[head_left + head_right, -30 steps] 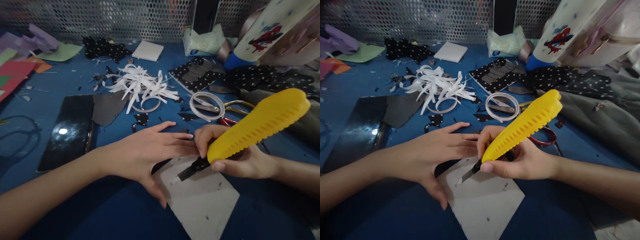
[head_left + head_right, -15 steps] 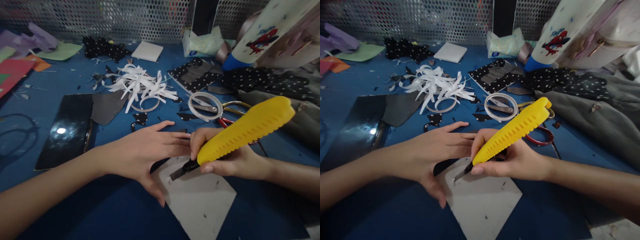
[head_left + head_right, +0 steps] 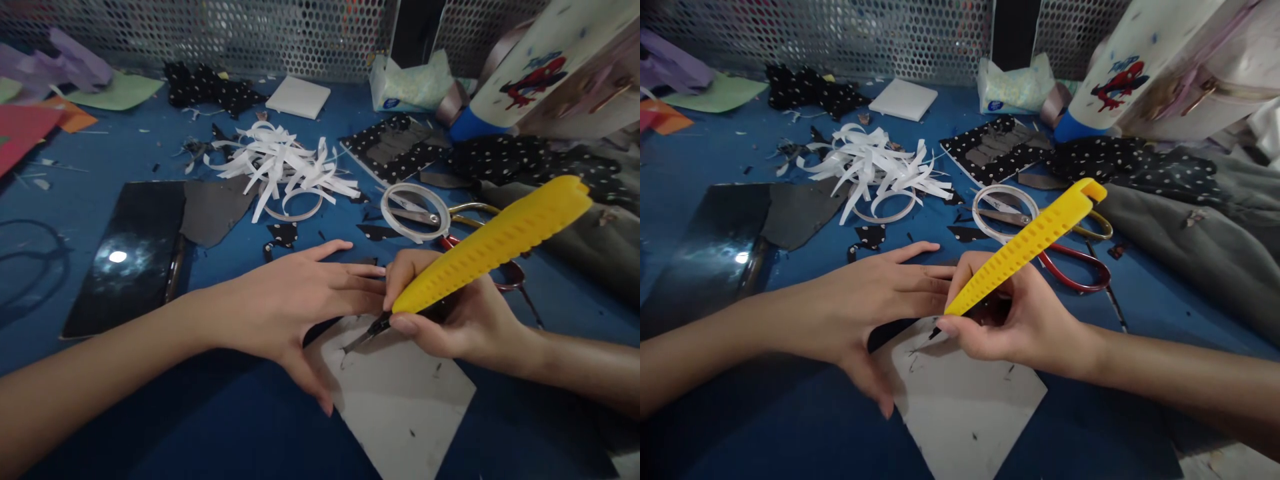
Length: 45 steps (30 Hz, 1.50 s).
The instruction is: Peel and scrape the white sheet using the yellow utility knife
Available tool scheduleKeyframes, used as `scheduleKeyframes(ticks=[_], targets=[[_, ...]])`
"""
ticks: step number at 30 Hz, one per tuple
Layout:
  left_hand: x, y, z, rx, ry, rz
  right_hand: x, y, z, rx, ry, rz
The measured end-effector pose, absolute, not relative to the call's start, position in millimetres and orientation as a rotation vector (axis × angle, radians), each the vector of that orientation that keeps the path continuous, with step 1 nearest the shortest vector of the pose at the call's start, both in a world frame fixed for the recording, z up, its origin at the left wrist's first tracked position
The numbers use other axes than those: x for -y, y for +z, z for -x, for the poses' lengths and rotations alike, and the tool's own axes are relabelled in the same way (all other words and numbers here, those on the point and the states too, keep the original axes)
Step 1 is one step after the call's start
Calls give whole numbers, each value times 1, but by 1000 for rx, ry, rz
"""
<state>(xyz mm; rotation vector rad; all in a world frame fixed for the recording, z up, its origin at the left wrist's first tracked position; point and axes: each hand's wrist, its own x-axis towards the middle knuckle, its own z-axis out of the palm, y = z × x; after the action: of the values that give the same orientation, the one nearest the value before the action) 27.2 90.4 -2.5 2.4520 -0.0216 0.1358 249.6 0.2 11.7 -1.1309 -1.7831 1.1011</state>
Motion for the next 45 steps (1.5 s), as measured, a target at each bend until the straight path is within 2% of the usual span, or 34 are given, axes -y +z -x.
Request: scheduleKeyframes(ticks=[28,45], targets=[[-90,-2,-29,25,104,-2423,-3,9,-250,1832,1038,977],[-91,-1,-28,26,114,-2390,-3,14,-249,1802,1045,1038]])
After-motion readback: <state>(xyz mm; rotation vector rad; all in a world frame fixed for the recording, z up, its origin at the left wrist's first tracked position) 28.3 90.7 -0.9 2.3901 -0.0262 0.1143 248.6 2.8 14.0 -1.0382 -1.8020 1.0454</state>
